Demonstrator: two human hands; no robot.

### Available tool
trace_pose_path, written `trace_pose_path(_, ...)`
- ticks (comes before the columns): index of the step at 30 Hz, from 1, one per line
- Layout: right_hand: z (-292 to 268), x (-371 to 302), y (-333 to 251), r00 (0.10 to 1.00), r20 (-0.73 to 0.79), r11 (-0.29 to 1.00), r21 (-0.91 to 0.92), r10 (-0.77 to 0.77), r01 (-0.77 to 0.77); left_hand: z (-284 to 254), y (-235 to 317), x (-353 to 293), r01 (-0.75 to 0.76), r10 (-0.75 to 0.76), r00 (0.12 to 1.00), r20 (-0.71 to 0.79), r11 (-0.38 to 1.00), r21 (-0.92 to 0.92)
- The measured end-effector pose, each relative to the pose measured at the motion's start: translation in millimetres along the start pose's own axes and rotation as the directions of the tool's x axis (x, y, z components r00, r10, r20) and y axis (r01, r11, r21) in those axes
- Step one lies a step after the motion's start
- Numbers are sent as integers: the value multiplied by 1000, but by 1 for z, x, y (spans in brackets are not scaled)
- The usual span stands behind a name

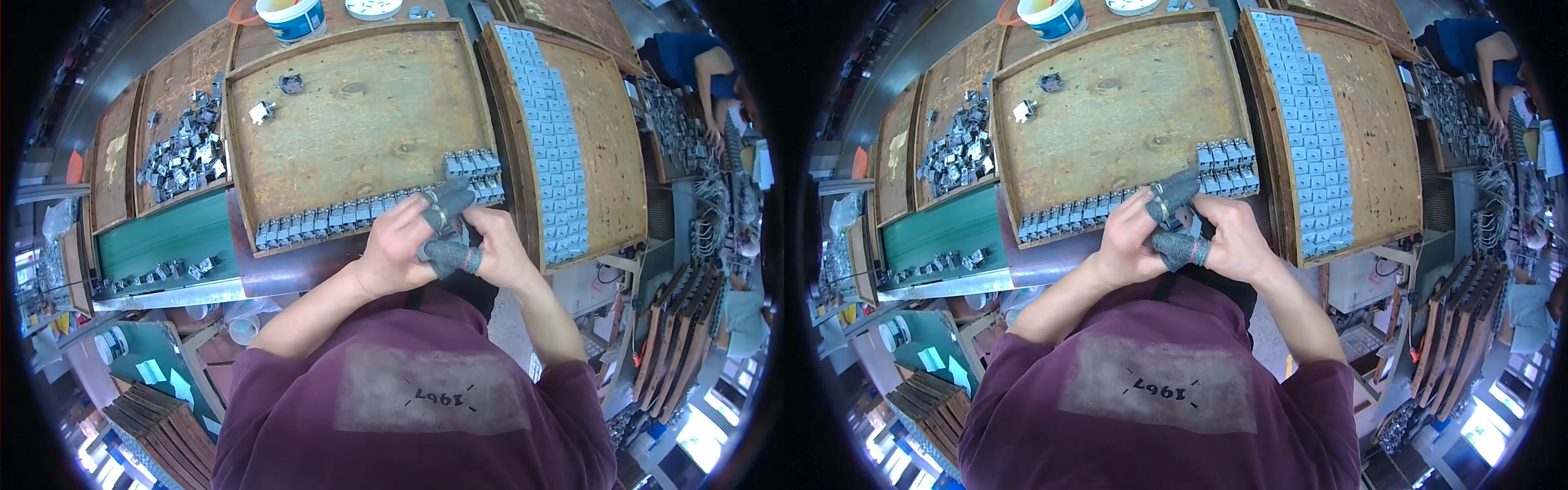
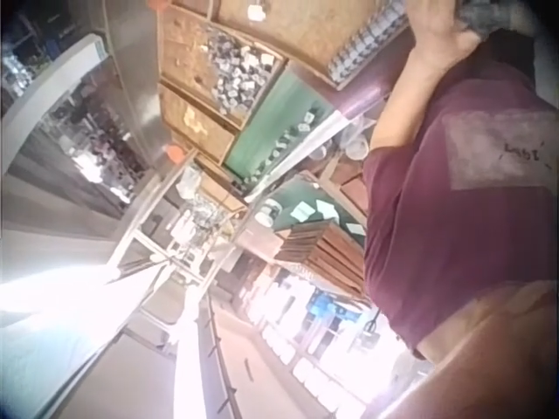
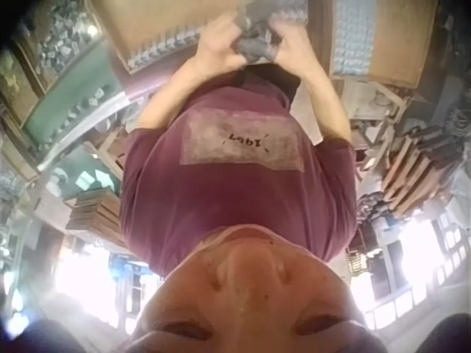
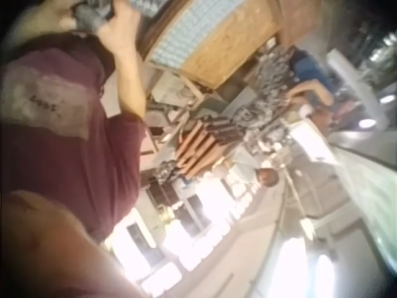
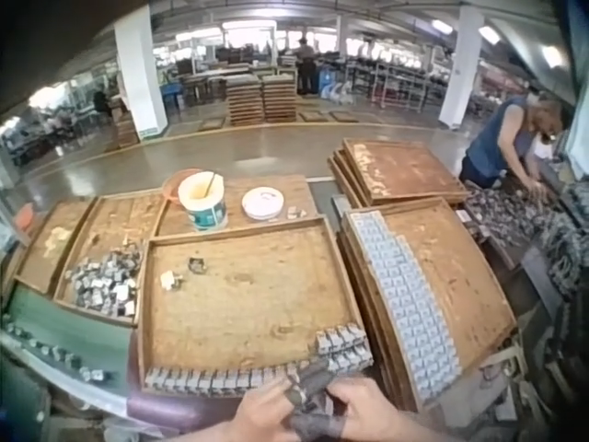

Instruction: The person picks metal components by hand from a wooden box and arranges them into a multi-slotted assembly tray.

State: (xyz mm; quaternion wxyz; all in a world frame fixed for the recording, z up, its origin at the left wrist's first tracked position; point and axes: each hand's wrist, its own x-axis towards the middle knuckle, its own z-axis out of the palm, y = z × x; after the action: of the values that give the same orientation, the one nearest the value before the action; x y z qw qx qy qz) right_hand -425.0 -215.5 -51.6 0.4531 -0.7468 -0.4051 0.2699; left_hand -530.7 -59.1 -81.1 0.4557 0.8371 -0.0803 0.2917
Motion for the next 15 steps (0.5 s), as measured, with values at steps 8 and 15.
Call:
trace_pose_path(8,-45,12,22,972,0,935,-276,233,-224,13,-42,17,146,-158,969,191,986,77)
trace_pose_path(15,-205,74,134,764,-585,907,-110,272,-407,25,-129,33,689,-662,635,397,718,96)
